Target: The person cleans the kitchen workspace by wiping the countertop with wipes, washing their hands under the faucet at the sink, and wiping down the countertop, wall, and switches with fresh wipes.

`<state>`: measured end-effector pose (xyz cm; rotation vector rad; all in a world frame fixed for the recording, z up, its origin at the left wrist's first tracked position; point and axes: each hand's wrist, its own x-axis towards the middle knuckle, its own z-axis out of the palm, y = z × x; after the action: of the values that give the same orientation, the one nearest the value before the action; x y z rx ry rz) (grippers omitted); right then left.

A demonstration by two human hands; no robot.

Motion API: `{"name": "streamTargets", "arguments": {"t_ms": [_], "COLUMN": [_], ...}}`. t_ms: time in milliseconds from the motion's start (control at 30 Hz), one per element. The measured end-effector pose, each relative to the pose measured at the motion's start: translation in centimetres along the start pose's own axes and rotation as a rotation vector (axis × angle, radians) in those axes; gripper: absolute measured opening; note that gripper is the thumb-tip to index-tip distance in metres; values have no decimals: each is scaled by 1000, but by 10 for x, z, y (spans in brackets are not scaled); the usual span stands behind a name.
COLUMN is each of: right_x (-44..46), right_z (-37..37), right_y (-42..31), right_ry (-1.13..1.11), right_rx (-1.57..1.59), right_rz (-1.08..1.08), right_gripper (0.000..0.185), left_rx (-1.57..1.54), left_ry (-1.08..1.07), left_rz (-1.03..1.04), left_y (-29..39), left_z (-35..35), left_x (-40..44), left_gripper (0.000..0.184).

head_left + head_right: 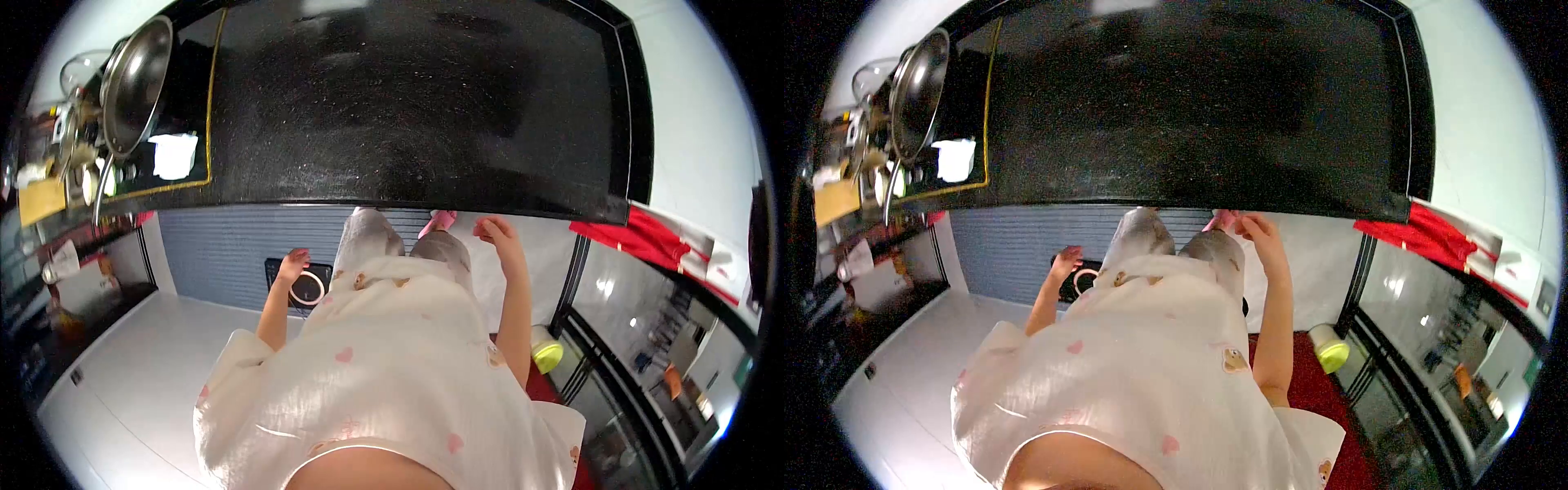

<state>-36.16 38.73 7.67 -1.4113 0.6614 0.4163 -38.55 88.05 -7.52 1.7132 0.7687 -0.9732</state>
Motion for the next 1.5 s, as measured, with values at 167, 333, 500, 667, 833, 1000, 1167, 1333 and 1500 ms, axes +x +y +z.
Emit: {"name": "streamTargets", "arguments": {"t_ms": [167,333,500,667,833,1000,1167,1333,1500], "right_x": [13,27,47,71,76,60,62,63,67], "right_z": [-13,2,61,143,216,246,253,276,314], "right_y": [-16,-19,-44,-78,-95,-92,-85,-98,-103], "right_ry": [-8,-54,-130,-290,-437,-521,-559,-439,-325], "right_rx": [-75,-119,-281,-373,-536,-581,-531,-486,-476], "right_rz": [-63,-105,-72,-114,-237,-263,-255,-300,-287], "right_gripper": [13,16,25,28,20,18,16,15,15], "left_rx": [-56,128,-60,-17,-2,226,490,696,780], "left_ry": [85,275,444,613,836,1165,1230,1190,1159], "left_rz": [117,217,282,274,323,651,697,652,889], "left_y": [5,-53,-38,-9,10,131,219,247,256], "left_z": [27,-5,-42,-82,-135,-198,-226,-250,-268], "left_x": [-36,-15,-18,-47,-49,-54,-36,-4,1], "left_gripper": [19,21,24,24,23,20,23,24,22]}}
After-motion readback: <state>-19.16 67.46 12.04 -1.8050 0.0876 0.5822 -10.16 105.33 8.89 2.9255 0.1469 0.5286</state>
